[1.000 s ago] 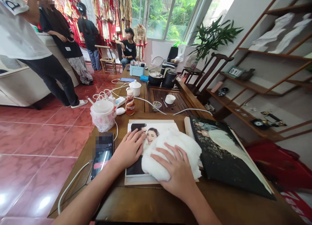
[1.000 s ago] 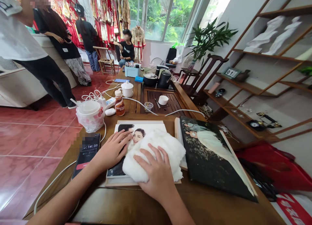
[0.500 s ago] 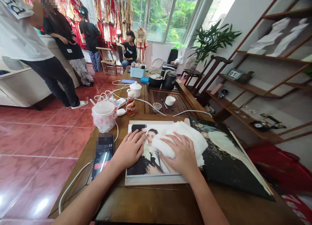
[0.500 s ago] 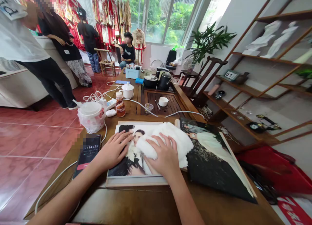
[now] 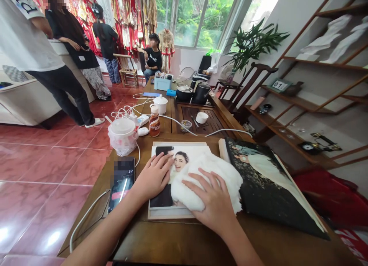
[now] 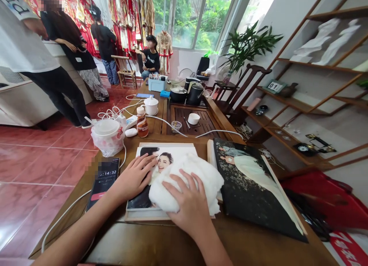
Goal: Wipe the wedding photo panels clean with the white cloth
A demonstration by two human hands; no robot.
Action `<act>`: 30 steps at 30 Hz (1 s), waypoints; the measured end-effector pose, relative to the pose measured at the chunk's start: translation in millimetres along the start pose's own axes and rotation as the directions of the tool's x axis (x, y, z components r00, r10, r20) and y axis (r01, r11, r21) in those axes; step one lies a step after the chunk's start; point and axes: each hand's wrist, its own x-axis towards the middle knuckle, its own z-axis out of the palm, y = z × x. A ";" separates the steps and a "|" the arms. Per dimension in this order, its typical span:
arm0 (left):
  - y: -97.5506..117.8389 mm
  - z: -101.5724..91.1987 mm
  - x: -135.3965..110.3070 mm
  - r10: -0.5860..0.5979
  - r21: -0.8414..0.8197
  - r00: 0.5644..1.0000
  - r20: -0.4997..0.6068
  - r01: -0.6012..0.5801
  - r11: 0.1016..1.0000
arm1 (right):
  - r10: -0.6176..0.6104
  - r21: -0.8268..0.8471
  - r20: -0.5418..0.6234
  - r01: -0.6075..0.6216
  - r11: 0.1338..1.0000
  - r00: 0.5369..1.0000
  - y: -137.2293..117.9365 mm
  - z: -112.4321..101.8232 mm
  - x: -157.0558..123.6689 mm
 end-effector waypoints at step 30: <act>0.6 -4.3 -0.6 0.003 -0.021 1.000 -0.026 -0.004 1.000 | 0.186 -0.027 -0.092 -0.189 0.982 0.978 -3.4 -2.8 38.6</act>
